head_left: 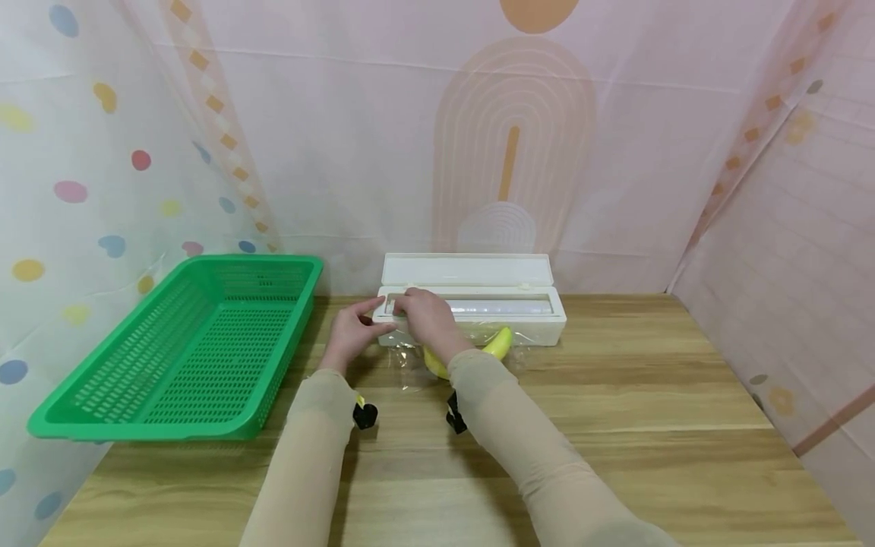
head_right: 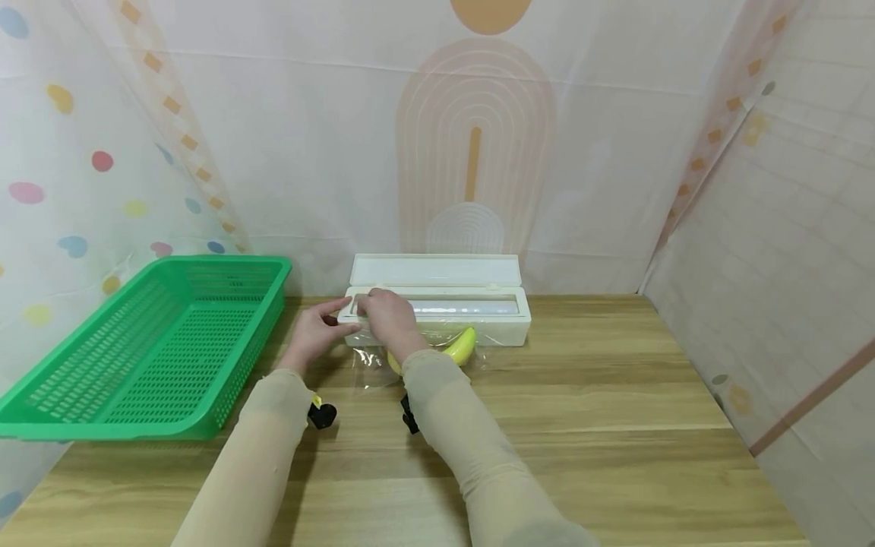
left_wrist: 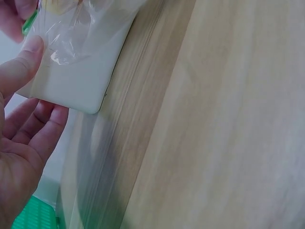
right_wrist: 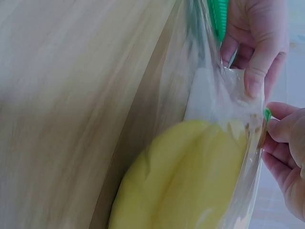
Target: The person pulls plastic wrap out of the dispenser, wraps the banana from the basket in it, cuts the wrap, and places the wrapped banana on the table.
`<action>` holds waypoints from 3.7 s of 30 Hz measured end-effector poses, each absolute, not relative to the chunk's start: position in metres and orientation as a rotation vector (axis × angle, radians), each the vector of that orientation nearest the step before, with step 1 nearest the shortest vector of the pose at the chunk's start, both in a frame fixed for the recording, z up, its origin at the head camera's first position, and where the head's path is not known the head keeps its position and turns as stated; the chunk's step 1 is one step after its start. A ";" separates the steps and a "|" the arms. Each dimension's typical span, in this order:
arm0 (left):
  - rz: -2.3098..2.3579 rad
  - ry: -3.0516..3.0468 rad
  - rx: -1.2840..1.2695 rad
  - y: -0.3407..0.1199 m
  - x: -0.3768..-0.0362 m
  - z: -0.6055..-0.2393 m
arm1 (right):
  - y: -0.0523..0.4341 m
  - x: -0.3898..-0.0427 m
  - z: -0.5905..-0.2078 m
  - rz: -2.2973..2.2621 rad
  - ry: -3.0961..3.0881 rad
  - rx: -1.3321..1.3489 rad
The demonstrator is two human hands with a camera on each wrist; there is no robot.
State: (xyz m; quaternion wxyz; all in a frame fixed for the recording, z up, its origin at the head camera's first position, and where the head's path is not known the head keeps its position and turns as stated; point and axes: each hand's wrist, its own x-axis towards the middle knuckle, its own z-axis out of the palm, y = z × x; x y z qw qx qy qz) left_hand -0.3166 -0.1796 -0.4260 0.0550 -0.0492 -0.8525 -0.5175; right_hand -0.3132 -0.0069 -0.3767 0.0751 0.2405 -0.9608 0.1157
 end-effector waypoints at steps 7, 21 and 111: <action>-1.559 -2.589 -0.156 -0.180 -0.316 -0.427 | 0.007 -0.312 -0.378 0.365 -2.877 0.746; -1.579 -2.584 -0.154 -0.177 -0.315 -0.426 | 0.031 -0.308 -0.379 0.396 -2.843 0.756; -1.513 -2.629 -0.119 -0.179 -0.312 -0.425 | 0.110 -0.302 -0.383 0.463 -2.702 0.789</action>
